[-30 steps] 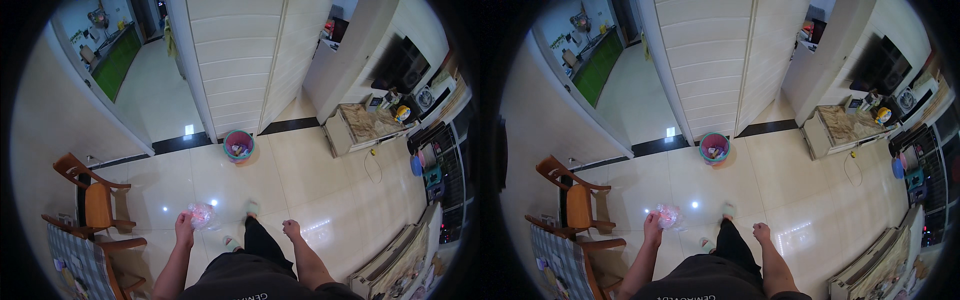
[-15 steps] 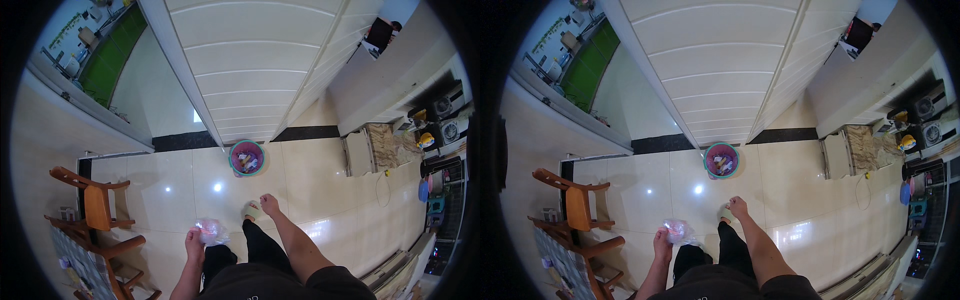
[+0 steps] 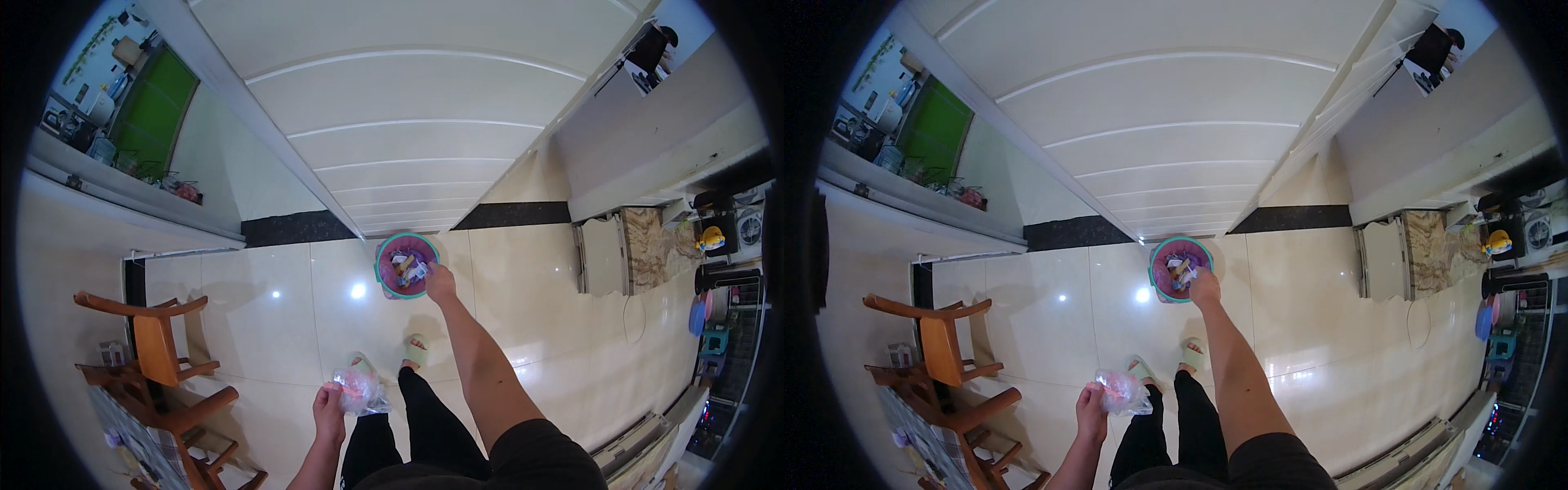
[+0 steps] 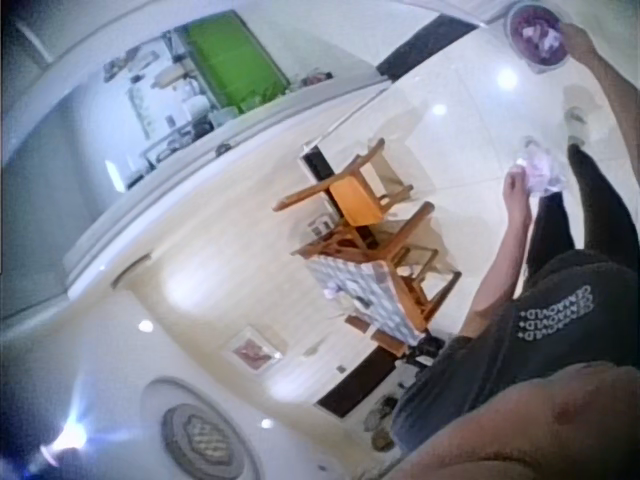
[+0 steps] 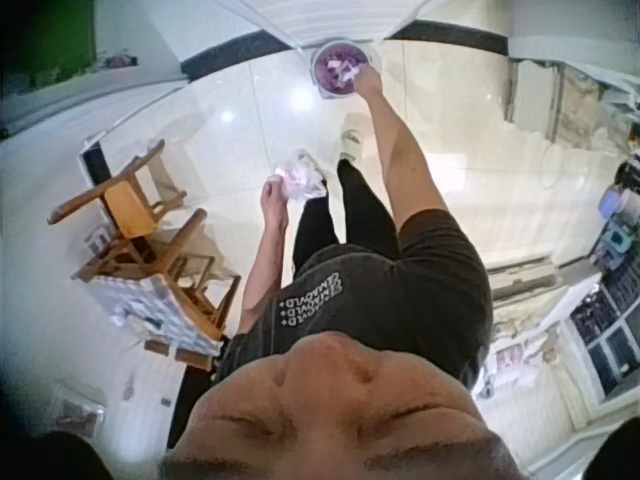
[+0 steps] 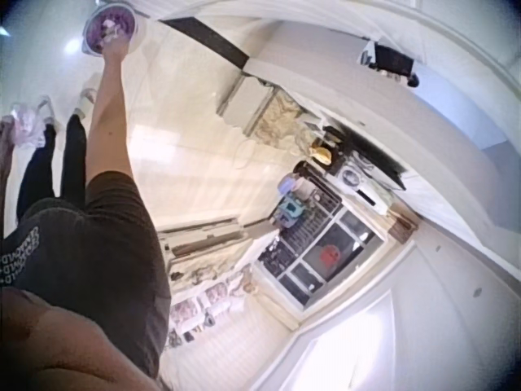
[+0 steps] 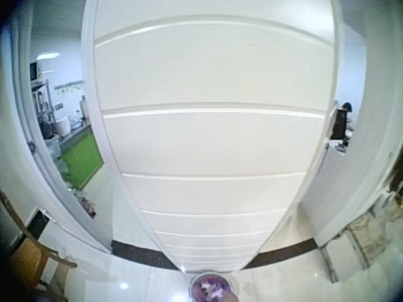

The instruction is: The person picks up trash from a coffee table, discards it in a bin, and then wipes down the table surface using a cloth.

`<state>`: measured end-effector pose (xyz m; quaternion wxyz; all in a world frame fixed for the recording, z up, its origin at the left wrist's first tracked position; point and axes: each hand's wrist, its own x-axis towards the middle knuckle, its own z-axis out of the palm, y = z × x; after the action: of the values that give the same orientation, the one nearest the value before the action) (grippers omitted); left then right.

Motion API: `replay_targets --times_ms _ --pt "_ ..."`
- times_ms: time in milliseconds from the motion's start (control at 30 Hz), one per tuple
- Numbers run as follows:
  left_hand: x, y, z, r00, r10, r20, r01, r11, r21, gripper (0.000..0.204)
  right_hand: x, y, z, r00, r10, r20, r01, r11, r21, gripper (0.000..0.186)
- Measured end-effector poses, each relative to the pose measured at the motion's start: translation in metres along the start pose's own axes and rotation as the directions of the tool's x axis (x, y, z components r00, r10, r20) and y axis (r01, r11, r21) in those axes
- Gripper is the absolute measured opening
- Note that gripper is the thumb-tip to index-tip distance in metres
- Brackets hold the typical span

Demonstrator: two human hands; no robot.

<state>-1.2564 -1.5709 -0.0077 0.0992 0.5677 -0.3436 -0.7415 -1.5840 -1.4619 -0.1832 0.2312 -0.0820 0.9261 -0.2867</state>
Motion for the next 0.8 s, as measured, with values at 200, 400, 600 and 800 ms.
replay_targets --times_ms 200,400,600,800 --pt "0.016 0.004 0.009 0.999 0.015 0.053 -0.017 0.999 0.051 0.010 -0.034 0.028 -0.009 0.993 -0.005 0.118 0.008 1.000 -0.027 0.028" --pt "0.034 0.016 0.025 0.981 0.123 0.150 -0.147 0.975 0.167 0.009 -0.094 0.019 -0.014 0.990 0.025 0.142 -0.048 0.986 0.162 0.023" --pt "0.040 0.044 0.043 0.968 0.141 0.206 -0.173 0.974 0.147 0.009 -0.148 -0.052 -0.038 0.788 0.008 0.615 -0.502 0.587 0.636 0.042" --pt "0.036 0.056 0.053 0.970 0.099 0.222 -0.099 0.995 -0.010 0.010 -0.177 -0.089 -0.042 0.705 -0.218 0.674 -0.568 0.395 0.722 0.062"
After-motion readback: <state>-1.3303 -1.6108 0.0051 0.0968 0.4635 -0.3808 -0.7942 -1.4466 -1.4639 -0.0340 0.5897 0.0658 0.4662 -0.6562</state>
